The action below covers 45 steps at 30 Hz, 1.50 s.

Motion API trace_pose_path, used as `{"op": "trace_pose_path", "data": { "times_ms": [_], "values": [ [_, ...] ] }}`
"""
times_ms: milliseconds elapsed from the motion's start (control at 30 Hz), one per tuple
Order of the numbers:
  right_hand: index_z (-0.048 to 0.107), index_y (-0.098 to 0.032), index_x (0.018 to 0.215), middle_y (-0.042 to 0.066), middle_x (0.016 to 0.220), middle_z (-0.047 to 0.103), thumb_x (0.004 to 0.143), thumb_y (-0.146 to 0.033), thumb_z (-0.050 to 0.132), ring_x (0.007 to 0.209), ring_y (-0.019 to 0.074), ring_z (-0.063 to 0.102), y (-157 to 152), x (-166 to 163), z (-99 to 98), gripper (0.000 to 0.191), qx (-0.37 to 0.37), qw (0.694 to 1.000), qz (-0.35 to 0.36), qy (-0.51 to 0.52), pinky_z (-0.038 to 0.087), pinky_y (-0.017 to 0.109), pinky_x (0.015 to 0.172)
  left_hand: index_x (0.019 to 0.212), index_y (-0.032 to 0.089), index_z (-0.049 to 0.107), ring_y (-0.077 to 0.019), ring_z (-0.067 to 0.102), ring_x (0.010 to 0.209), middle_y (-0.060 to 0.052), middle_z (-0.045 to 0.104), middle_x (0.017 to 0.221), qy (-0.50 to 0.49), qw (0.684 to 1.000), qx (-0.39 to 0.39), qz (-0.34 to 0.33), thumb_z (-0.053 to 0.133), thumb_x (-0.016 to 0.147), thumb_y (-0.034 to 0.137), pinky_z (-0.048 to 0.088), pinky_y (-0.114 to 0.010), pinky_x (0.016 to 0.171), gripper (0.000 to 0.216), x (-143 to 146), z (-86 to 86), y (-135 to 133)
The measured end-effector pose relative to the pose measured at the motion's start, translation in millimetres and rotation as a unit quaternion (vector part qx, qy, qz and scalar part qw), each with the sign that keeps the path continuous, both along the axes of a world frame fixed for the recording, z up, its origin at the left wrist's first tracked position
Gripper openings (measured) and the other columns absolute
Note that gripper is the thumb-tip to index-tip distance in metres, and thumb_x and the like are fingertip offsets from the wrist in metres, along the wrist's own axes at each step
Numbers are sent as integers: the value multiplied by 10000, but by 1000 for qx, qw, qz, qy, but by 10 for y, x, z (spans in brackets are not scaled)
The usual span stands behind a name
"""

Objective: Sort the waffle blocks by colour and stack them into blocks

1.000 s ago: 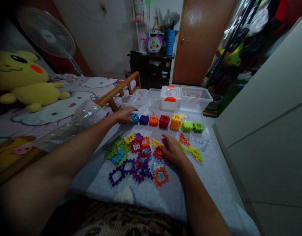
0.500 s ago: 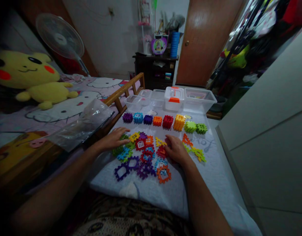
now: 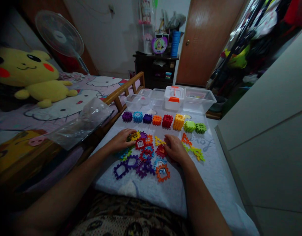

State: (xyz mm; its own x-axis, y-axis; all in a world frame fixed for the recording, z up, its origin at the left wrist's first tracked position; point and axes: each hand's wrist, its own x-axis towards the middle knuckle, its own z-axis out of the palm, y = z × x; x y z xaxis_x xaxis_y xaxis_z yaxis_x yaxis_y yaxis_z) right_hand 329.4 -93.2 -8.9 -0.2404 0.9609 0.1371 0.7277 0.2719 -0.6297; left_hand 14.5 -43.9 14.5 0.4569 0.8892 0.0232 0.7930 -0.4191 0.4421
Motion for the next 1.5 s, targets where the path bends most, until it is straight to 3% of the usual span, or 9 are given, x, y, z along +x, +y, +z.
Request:
{"op": "trace_pose_path", "data": {
  "times_ms": [200,500,667,867,1033,1167,1300,1400,1500],
  "values": [
    [604,-166,1280,145,1185,704,890,-241,585,1073,254,676,8,25,68,397,-14,1000,-25,-5,538,439,961,1228,215,587,-273,594,1171,-101,615,1233,-71,997,23,-9,681,788,293,473,-420,1038,457,151,72,-37],
    [644,-175,1212,107,1048,747,851,-148,555,947,217,699,22,47,119,373,-10,999,-36,13,550,397,902,1229,255,597,-257,609,1159,-81,637,1240,-121,986,4,-113,680,811,255,489,-421,1017,426,634,149,-228],
    [583,-211,1303,76,1103,731,769,-71,495,1009,195,687,20,44,77,559,-56,994,-3,94,539,381,935,1209,226,603,-257,606,1153,-95,642,1217,-111,980,28,-162,660,825,220,482,-422,1018,388,910,110,-224],
    [454,-176,1431,105,1149,684,764,-170,540,1001,215,671,0,51,131,672,-73,985,51,150,543,401,909,1259,193,565,-269,549,1254,-125,584,1340,-76,982,53,-166,662,814,177,442,-442,1085,456,1029,66,-236],
    [497,-158,1385,137,1169,669,815,-245,579,1046,235,660,2,59,117,582,-39,992,4,123,538,423,935,1278,224,565,-294,510,1285,-128,562,1368,-59,979,111,-162,636,869,235,404,-495,1109,415,939,78,-443],
    [499,-162,1387,154,1263,639,824,-241,585,1101,244,650,3,68,77,574,-33,994,12,108,534,429,952,1189,223,604,-302,521,1246,-124,600,1303,-41,953,133,-270,623,907,379,400,-489,1091,323,937,83,-752],
    [501,-193,1402,140,1364,583,802,-224,638,1186,260,602,-18,52,52,617,-14,997,52,49,488,448,1022,1125,216,618,-303,536,1181,-120,627,1226,-29,916,159,-368,640,867,533,404,-476,1068,410,1030,24,-988],
    [547,-201,1367,131,1319,609,777,-238,705,1218,289,557,-23,25,26,612,23,998,57,-23,444,472,1058,1119,200,616,-283,559,1115,-104,635,1169,-19,904,183,-387,658,860,481,438,-456,1019,385,1102,-47,-1030],
    [582,-197,1322,122,1242,645,778,-208,703,1156,282,573,-7,-2,-4,557,40,997,47,-53,457,452,1020,1049,180,633,-248,579,1049,-89,651,1071,-17,910,209,-358,615,905,349,478,-410,961,223,1147,-122,-993]
  ]
}}
